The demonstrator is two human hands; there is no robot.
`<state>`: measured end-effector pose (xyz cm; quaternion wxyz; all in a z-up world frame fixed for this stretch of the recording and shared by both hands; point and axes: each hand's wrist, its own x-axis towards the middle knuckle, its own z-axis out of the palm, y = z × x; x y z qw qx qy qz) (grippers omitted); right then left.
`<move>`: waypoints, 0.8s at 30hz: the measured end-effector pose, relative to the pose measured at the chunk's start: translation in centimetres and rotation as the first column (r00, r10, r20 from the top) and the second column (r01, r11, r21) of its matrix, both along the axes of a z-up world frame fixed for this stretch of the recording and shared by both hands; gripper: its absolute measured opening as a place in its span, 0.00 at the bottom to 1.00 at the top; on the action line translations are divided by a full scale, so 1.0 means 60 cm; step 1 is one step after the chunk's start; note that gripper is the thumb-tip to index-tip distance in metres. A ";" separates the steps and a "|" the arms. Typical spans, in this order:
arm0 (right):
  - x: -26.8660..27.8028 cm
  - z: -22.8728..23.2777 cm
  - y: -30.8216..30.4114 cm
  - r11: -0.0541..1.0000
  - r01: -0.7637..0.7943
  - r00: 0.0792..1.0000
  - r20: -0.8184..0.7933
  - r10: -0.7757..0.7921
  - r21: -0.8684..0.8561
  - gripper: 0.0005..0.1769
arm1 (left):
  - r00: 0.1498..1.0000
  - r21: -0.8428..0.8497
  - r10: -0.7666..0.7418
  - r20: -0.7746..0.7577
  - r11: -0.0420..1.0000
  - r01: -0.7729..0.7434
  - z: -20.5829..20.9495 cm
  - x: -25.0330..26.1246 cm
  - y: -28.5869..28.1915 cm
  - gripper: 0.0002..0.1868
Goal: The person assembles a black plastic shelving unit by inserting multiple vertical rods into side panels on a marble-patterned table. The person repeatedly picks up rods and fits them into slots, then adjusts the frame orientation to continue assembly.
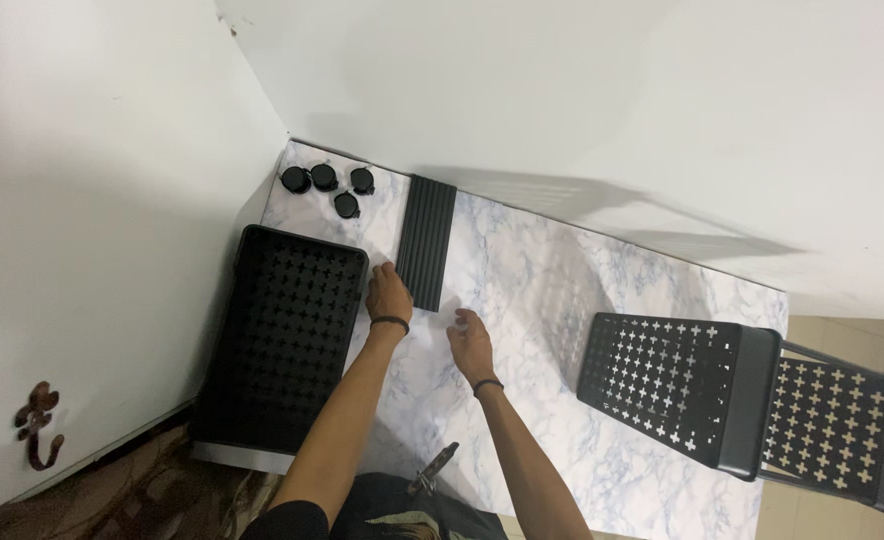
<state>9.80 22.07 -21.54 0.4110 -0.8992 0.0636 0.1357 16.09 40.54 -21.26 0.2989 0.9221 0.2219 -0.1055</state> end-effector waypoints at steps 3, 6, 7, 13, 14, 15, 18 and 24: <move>-0.004 0.000 -0.005 1.000 -0.010 1.000 0.025 0.009 0.027 0.23 | 0.997 0.065 -0.068 -0.038 0.995 0.070 0.001 0.007 -0.004 0.20; -0.008 0.008 -0.008 0.999 -0.020 0.999 0.029 0.019 0.026 0.23 | 0.994 0.059 -0.079 -0.071 0.995 0.083 -0.006 0.012 0.001 0.23; -0.012 0.012 -0.010 0.999 -0.030 0.999 0.033 0.029 0.027 0.23 | 0.994 0.069 -0.081 -0.070 0.994 0.086 -0.010 0.012 0.003 0.22; -0.039 0.027 -0.040 1.000 -0.018 0.999 0.031 0.018 0.018 0.24 | 0.998 0.045 -0.034 -0.055 0.998 0.037 -0.044 0.007 0.014 0.19; -0.045 0.029 -0.046 1.000 -0.007 1.000 0.027 0.006 0.024 0.24 | 0.994 0.024 -0.028 -0.106 0.999 0.030 -0.046 0.008 0.015 0.22; -0.051 0.030 -0.051 0.999 0.001 1.000 0.024 -0.002 0.033 0.24 | 0.987 0.004 -0.022 -0.158 1.000 0.023 -0.048 0.009 0.015 0.24; -0.073 0.033 -0.069 0.999 0.020 1.000 0.021 -0.021 0.049 0.24 | 0.994 0.069 -0.006 -0.108 0.998 0.014 -0.049 0.007 0.011 0.22; -0.118 0.051 -0.107 0.997 0.043 0.999 0.011 -0.044 0.067 0.23 | 0.960 -0.039 -0.010 -0.278 0.999 -0.001 -0.028 -0.024 0.012 0.25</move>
